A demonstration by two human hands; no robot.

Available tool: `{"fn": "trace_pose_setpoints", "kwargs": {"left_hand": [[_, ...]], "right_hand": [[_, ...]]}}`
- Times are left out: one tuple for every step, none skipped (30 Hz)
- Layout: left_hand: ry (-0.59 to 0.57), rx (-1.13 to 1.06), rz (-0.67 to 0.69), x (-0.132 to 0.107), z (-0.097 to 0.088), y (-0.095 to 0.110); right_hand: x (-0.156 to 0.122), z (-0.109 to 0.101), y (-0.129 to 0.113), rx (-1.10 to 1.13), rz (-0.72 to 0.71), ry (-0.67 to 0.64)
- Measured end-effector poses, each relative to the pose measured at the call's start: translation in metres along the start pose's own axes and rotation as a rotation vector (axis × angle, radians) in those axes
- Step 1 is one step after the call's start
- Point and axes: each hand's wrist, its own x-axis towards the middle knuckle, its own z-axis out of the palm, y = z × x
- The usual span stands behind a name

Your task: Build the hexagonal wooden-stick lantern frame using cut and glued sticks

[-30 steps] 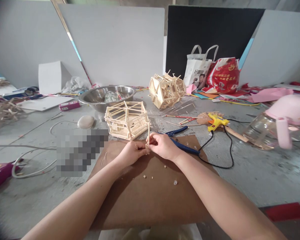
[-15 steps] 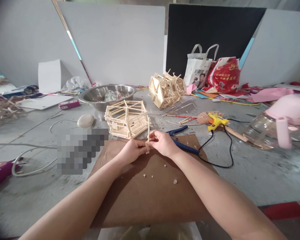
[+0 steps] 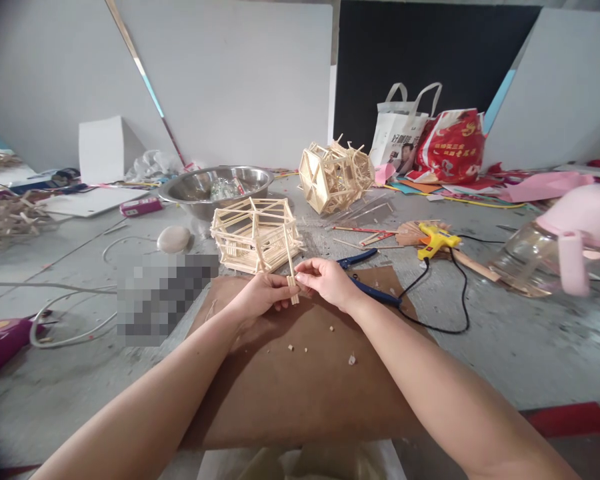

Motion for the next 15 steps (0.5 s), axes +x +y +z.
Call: {"fn": "trace_pose_setpoints", "kwargs": {"left_hand": [[-0.003, -0.015, 0.0, -0.0003, -0.0003, -0.0001], [-0.009, -0.028, 0.001, -0.0005, -0.0006, -0.0002], [-0.016, -0.038, 0.003, -0.0009, -0.0008, -0.0002], [-0.022, -0.047, 0.006, -0.0013, -0.0008, -0.0001], [-0.028, -0.058, 0.009, -0.0018, -0.0007, 0.0003], [-0.033, -0.069, 0.009, -0.0024, -0.0004, 0.0008], [-0.037, -0.077, 0.008, -0.0029, 0.0, 0.0014], [-0.04, -0.08, 0.006, -0.0034, 0.0004, 0.0022], [-0.04, -0.081, 0.002, -0.0039, 0.0008, 0.003], [-0.041, -0.081, -0.002, -0.0042, 0.0011, 0.0038], [-0.045, -0.078, -0.007, -0.0044, 0.0013, 0.0045], [-0.052, -0.073, -0.013, -0.0045, 0.0014, 0.0051], [-0.057, -0.068, -0.019, -0.0045, 0.0014, 0.0054], [-0.062, -0.064, -0.026, -0.0043, 0.0012, 0.0055], [-0.068, -0.061, -0.033, -0.0041, 0.001, 0.0053]], "right_hand": [[-0.0001, -0.0003, 0.0006, -0.012, 0.01, -0.009], [-0.0002, -0.0005, 0.0011, -0.026, 0.021, -0.022], [-0.0003, -0.0007, 0.0015, -0.041, 0.028, -0.036], [-0.0005, -0.0007, 0.0016, -0.056, 0.031, -0.046], [-0.0008, -0.0005, 0.0016, -0.068, 0.032, -0.054], [-0.0011, -0.0002, 0.0013, -0.078, 0.029, -0.06], [-0.0015, 0.0002, 0.0008, -0.088, 0.025, -0.066], [-0.0019, 0.0006, 0.0002, -0.097, 0.02, -0.076], [-0.0024, 0.001, -0.0004, -0.108, 0.016, -0.088], [-0.0028, 0.0013, -0.001, -0.119, 0.011, -0.102], [-0.0031, 0.0015, -0.0015, -0.129, 0.006, -0.116], [-0.0034, 0.0016, -0.0019, -0.135, 0.002, -0.127], [-0.0035, 0.0016, -0.002, -0.138, 0.0, -0.133], [-0.0036, 0.0014, -0.002, -0.138, -0.001, -0.135], [-0.0035, 0.0012, -0.0018, -0.138, -0.003, -0.135]]}}
